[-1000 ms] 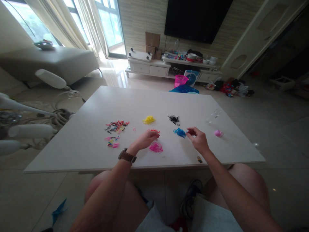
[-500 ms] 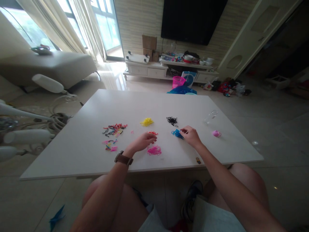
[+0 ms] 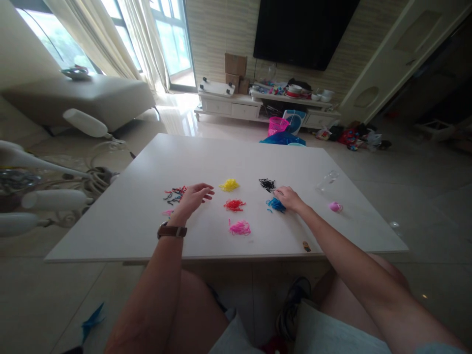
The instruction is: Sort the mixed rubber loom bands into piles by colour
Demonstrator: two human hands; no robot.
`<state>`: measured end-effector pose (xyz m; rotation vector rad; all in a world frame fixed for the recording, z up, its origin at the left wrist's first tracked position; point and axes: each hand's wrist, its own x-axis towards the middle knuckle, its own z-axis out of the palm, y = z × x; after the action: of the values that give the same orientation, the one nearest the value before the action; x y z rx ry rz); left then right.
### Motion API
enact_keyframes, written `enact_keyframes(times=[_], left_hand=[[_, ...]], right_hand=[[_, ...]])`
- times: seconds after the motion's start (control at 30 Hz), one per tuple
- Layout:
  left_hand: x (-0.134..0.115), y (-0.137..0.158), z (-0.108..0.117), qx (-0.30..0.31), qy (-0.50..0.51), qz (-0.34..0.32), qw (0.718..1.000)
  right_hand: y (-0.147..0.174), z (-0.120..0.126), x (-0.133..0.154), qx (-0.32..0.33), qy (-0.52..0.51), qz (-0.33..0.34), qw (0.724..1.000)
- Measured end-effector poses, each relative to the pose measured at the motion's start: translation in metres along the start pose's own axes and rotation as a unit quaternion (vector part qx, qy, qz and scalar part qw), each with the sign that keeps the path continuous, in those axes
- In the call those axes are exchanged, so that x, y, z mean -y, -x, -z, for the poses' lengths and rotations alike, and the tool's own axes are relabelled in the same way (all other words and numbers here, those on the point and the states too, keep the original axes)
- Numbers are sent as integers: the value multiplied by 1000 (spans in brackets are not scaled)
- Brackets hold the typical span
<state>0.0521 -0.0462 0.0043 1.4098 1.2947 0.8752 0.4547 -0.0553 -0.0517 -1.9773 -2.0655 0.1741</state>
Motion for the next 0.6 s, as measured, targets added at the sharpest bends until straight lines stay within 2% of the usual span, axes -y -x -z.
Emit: enact_keyframes(times=[0.17,0.23,0.3,0.37,0.43,0.5,0.6], left_hand=[[9,-8,13,-106,-15,19,994],[10,-8,13,-109,-28,12,994],[11,-7,8,-41,-55,-1,998],[12,-4,0,86,-89,2,992],[14,-1,-11,192,-116,14,975],[17,1,-22,244,-135,7,960],[19,4,-37,283,-152,-27,947]], right_hand=[[-6,2,8,-43,-14,4,999],[-4,4,15,-71,-25,14,997],[0,7,24,-89,-36,34,995],[6,10,33,-87,-43,54,994],[13,13,40,-80,-44,69,993],[22,15,44,-73,-40,81,993],[37,18,45,-64,-24,93,993]])
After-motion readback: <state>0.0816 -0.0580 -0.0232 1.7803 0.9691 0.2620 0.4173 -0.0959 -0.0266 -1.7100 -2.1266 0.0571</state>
